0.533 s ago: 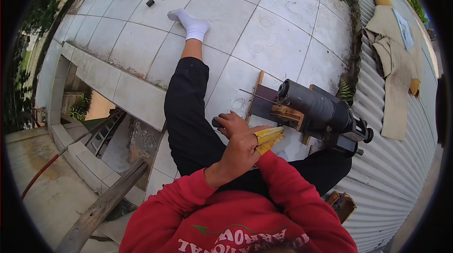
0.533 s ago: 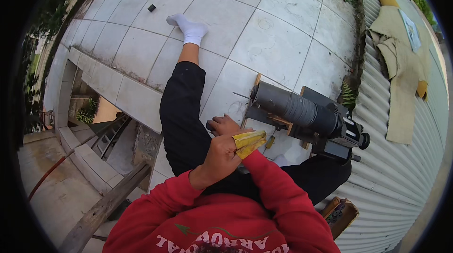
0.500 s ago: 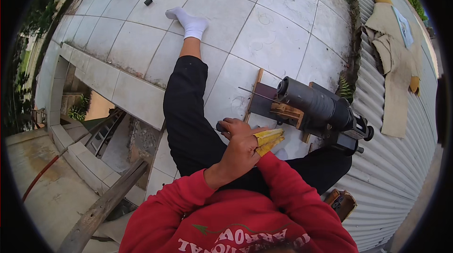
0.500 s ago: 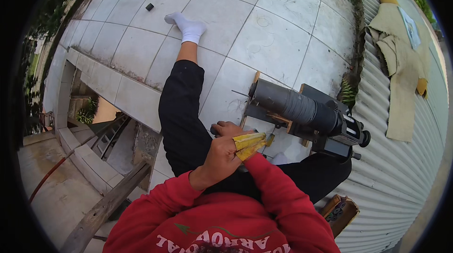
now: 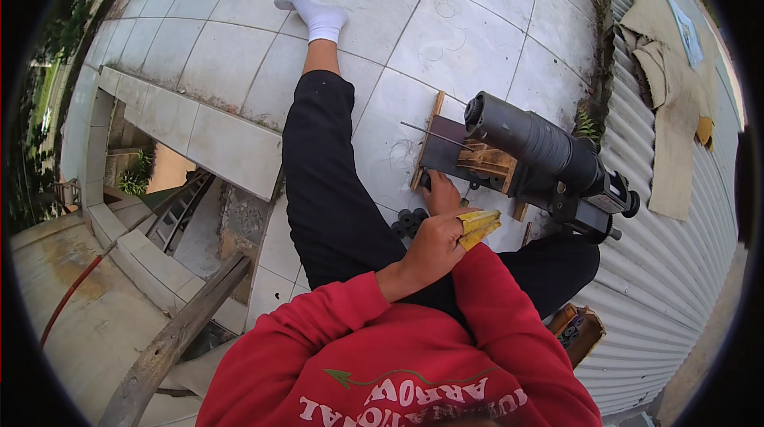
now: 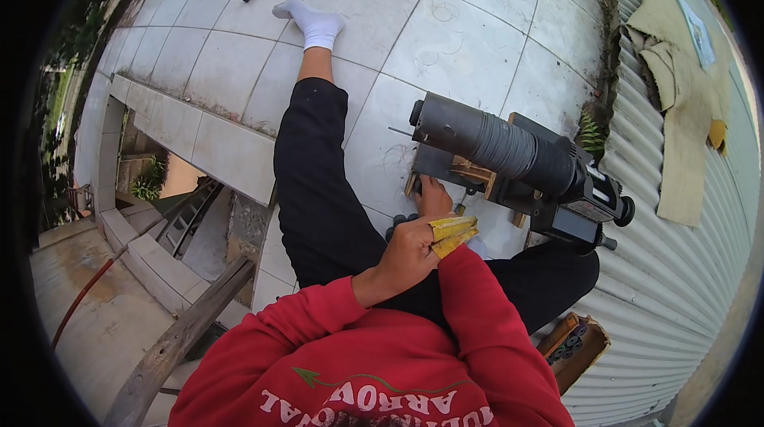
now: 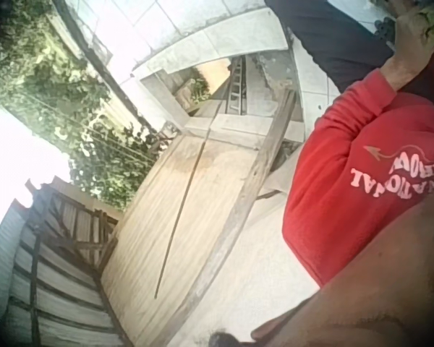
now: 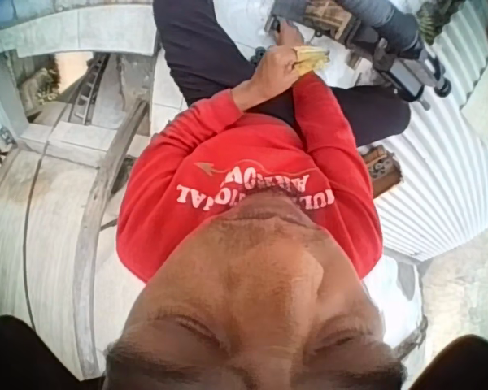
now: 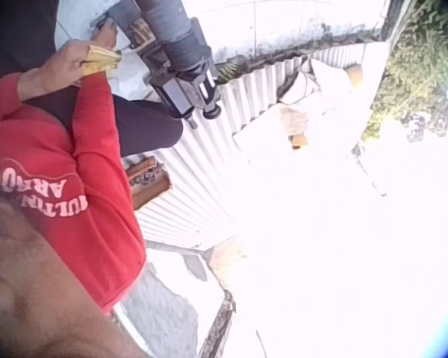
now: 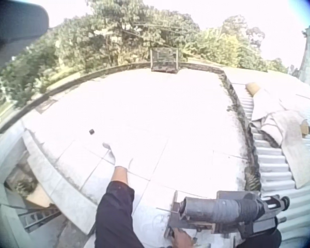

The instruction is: Assembling small cylindrical ferrite cores onto a manual winding machine.

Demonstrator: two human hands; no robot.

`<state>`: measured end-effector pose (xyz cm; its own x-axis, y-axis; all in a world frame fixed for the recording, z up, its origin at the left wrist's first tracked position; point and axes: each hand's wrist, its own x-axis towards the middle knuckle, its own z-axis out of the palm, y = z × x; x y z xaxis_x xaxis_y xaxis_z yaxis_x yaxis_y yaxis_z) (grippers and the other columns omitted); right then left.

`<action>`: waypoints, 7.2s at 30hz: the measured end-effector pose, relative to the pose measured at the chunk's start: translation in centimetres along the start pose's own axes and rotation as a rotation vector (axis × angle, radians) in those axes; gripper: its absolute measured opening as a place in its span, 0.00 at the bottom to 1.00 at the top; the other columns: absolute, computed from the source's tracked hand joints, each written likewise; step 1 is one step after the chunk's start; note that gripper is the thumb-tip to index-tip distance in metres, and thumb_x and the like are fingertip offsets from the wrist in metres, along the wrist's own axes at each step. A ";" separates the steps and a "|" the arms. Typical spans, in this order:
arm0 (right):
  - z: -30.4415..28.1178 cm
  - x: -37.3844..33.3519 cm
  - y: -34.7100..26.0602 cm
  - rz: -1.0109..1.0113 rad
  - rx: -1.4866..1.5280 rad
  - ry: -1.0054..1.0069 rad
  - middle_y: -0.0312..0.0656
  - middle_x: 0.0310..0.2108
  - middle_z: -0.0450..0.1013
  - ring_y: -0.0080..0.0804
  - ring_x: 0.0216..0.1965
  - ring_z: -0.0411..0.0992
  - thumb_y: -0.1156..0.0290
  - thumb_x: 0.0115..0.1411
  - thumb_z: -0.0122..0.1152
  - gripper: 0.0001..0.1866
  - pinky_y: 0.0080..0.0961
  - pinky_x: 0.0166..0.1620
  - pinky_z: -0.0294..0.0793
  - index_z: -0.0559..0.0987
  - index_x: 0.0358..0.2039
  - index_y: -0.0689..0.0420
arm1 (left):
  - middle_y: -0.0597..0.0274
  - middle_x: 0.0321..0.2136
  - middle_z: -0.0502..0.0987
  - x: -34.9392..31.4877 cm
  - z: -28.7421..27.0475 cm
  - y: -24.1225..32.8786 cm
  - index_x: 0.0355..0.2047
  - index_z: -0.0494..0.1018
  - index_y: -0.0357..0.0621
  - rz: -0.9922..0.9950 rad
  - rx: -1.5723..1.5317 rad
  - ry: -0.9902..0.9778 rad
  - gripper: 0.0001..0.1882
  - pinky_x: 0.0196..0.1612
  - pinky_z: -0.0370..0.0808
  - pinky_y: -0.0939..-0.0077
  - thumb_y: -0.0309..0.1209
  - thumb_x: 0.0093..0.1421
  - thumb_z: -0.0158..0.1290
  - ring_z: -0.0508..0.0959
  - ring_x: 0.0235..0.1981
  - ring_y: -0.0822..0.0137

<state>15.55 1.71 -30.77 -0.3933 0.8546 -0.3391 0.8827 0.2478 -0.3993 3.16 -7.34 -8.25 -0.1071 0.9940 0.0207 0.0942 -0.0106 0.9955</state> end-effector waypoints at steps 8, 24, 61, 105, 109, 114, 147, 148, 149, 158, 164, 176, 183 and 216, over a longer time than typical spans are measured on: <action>-2.9 -4.9 -2.1 -0.126 -0.327 -0.096 0.52 0.68 0.74 0.55 0.55 0.82 0.48 0.63 0.63 0.33 0.47 0.53 0.83 0.77 0.67 0.46 | 0.44 0.50 0.87 0.4 -1.3 1.0 0.52 0.85 0.34 -0.048 0.020 0.003 0.14 0.50 0.83 0.69 0.21 0.66 0.63 0.89 0.48 0.53; -27.7 -13.1 -11.7 -0.133 1.266 0.096 0.42 0.43 0.86 0.24 0.45 0.81 0.69 0.79 0.59 0.18 0.29 0.51 0.81 0.82 0.62 0.65 | 0.43 0.58 0.83 -2.2 -4.3 1.3 0.61 0.81 0.38 -0.253 0.073 -0.304 0.24 0.68 0.74 0.59 0.26 0.64 0.67 0.78 0.67 0.46; -36.3 -16.5 2.4 -0.154 -0.007 0.821 0.48 0.55 0.84 0.46 0.58 0.83 0.87 0.61 0.67 0.22 0.36 0.61 0.80 0.86 0.55 0.59 | 0.64 0.31 0.87 0.9 -4.6 4.9 0.55 0.83 0.30 -0.326 -0.330 -0.143 0.16 0.37 0.78 0.82 0.32 0.76 0.59 0.81 0.32 0.81; -39.7 -7.8 5.5 -0.303 0.023 0.855 0.48 0.52 0.83 0.46 0.55 0.80 0.89 0.55 0.66 0.26 0.36 0.61 0.77 0.86 0.56 0.60 | 0.56 0.43 0.87 4.4 -2.0 6.2 0.58 0.80 0.27 -0.120 -0.418 -0.139 0.15 0.47 0.82 0.75 0.22 0.75 0.55 0.84 0.38 0.73; -37.2 -6.7 7.9 -0.264 -0.034 0.754 0.49 0.50 0.84 0.48 0.54 0.82 0.85 0.52 0.67 0.26 0.37 0.59 0.78 0.86 0.54 0.60 | 0.56 0.43 0.87 4.5 -1.9 6.3 0.58 0.80 0.27 -0.122 -0.405 -0.145 0.15 0.47 0.82 0.75 0.22 0.75 0.55 0.83 0.38 0.74; -32.8 -8.8 10.4 -0.128 0.142 0.745 0.49 0.50 0.84 0.51 0.55 0.81 0.83 0.52 0.73 0.20 0.41 0.58 0.79 0.88 0.47 0.59 | 0.57 0.43 0.87 4.7 -2.2 6.6 0.58 0.80 0.28 -0.137 -0.435 -0.138 0.15 0.46 0.83 0.76 0.23 0.76 0.56 0.83 0.38 0.75; -32.3 -13.9 6.2 -0.155 0.255 0.773 0.46 0.46 0.84 0.44 0.48 0.83 0.85 0.57 0.72 0.17 0.34 0.53 0.79 0.87 0.48 0.62 | 0.58 0.44 0.88 5.1 -2.7 5.9 0.59 0.81 0.33 -0.154 -0.402 -0.101 0.16 0.35 0.76 0.81 0.30 0.76 0.58 0.82 0.34 0.76; -32.5 -14.8 5.3 -0.132 0.234 0.781 0.46 0.46 0.84 0.44 0.49 0.83 0.87 0.56 0.70 0.18 0.34 0.55 0.79 0.87 0.48 0.62 | 0.58 0.44 0.88 5.1 -2.7 5.7 0.59 0.81 0.33 -0.157 -0.401 -0.098 0.16 0.35 0.76 0.81 0.30 0.76 0.58 0.82 0.34 0.76; -33.1 -15.2 4.9 -0.131 0.236 0.779 0.46 0.46 0.84 0.44 0.49 0.83 0.87 0.56 0.70 0.18 0.34 0.55 0.79 0.87 0.48 0.62 | 0.57 0.44 0.88 5.1 -2.7 5.5 0.59 0.81 0.32 -0.147 -0.422 -0.099 0.17 0.37 0.78 0.80 0.29 0.76 0.58 0.82 0.34 0.75; -39.6 -11.4 3.6 -0.261 0.169 0.896 0.46 0.50 0.83 0.43 0.54 0.81 0.90 0.57 0.66 0.23 0.35 0.59 0.78 0.87 0.54 0.61 | 0.56 0.46 0.88 5.0 -3.2 5.5 0.59 0.80 0.30 -0.139 -0.417 -0.098 0.15 0.42 0.82 0.78 0.24 0.76 0.55 0.82 0.35 0.76; -38.4 -6.8 6.3 -0.256 0.174 0.760 0.49 0.47 0.85 0.47 0.51 0.83 0.85 0.57 0.69 0.22 0.34 0.55 0.79 0.87 0.53 0.59 | 0.56 0.45 0.88 4.7 -3.0 5.5 0.59 0.80 0.31 -0.144 -0.404 -0.089 0.15 0.41 0.81 0.78 0.24 0.76 0.55 0.82 0.35 0.76; -33.6 -15.6 4.8 -0.130 0.299 0.766 0.47 0.47 0.84 0.44 0.52 0.83 0.89 0.56 0.68 0.19 0.33 0.58 0.78 0.87 0.49 0.63 | 0.57 0.45 0.88 4.7 -3.5 5.4 0.59 0.81 0.31 -0.154 -0.408 -0.081 0.15 0.41 0.82 0.78 0.23 0.76 0.55 0.81 0.35 0.76; -38.9 -13.0 4.0 -0.263 0.223 0.871 0.49 0.51 0.83 0.43 0.57 0.80 0.92 0.58 0.65 0.23 0.34 0.63 0.74 0.86 0.54 0.65 | 0.59 0.44 0.88 4.4 -3.6 5.1 0.60 0.80 0.33 -0.139 -0.392 -0.075 0.18 0.28 0.69 0.85 0.31 0.76 0.59 0.82 0.33 0.79; -37.9 -6.7 7.5 -0.225 0.267 0.798 0.47 0.51 0.84 0.40 0.55 0.82 0.86 0.59 0.65 0.24 0.32 0.61 0.77 0.87 0.57 0.58 | 0.60 0.44 0.88 3.8 -4.1 5.4 0.61 0.80 0.33 -0.204 -0.369 -0.077 0.16 0.37 0.77 0.82 0.24 0.75 0.55 0.83 0.35 0.76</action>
<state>34.54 15.16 0.76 -0.1650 0.8876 0.4301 0.6764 0.4192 -0.6056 -0.79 -4.02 -2.41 -0.0113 0.9849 -0.1727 -0.2831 0.1625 0.9452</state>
